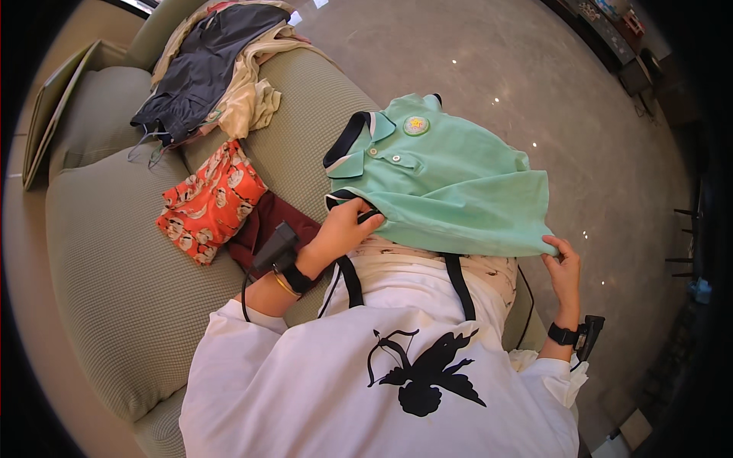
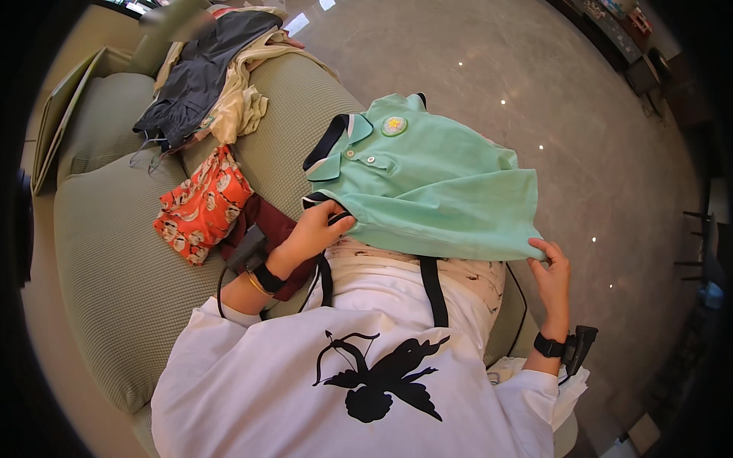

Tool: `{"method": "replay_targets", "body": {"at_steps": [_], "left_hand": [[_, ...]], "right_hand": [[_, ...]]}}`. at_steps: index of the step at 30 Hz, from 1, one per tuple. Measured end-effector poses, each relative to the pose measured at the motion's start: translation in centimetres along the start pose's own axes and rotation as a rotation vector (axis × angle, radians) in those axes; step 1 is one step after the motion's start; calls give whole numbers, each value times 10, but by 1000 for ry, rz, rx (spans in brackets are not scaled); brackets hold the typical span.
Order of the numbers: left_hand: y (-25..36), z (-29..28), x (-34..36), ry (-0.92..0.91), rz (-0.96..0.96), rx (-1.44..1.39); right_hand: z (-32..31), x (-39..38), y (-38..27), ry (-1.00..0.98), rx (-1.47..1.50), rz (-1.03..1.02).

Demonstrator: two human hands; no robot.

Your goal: Folding various pieces of clothing including a patterned top, a tank top, a polo shirt, and shorts.

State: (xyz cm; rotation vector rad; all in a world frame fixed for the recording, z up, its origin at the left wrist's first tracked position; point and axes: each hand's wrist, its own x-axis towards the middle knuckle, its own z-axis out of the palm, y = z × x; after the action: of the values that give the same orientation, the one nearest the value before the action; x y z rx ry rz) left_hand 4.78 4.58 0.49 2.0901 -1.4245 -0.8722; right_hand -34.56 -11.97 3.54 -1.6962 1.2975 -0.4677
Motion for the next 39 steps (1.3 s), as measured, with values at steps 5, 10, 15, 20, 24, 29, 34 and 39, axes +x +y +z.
{"method": "replay_targets", "body": {"at_steps": [5,10,15,20,24,29,34,39], "left_hand": [[21,-20,1,-15,10,-846],[58,-85,10,82,377,165],[108,-160,65,644,791,-85],[151,-215,43,1103,858,242],[169,-261,4,1146,1040,272],[200,-306,25,1093,1008,432],[196,-263,136,888,911,640],[136,-128,133,381,777,303]], "right_hand": [[-2,-2,4,27,27,-48],[-18,21,-22,285,-294,-52],[-58,82,-100,640,249,-628],[-97,73,-170,1002,282,-815],[-135,27,-192,1184,97,-829],[-162,36,-221,1283,-122,-753],[-120,124,-217,1047,-490,-709],[-13,115,-111,268,-402,-692]]}}
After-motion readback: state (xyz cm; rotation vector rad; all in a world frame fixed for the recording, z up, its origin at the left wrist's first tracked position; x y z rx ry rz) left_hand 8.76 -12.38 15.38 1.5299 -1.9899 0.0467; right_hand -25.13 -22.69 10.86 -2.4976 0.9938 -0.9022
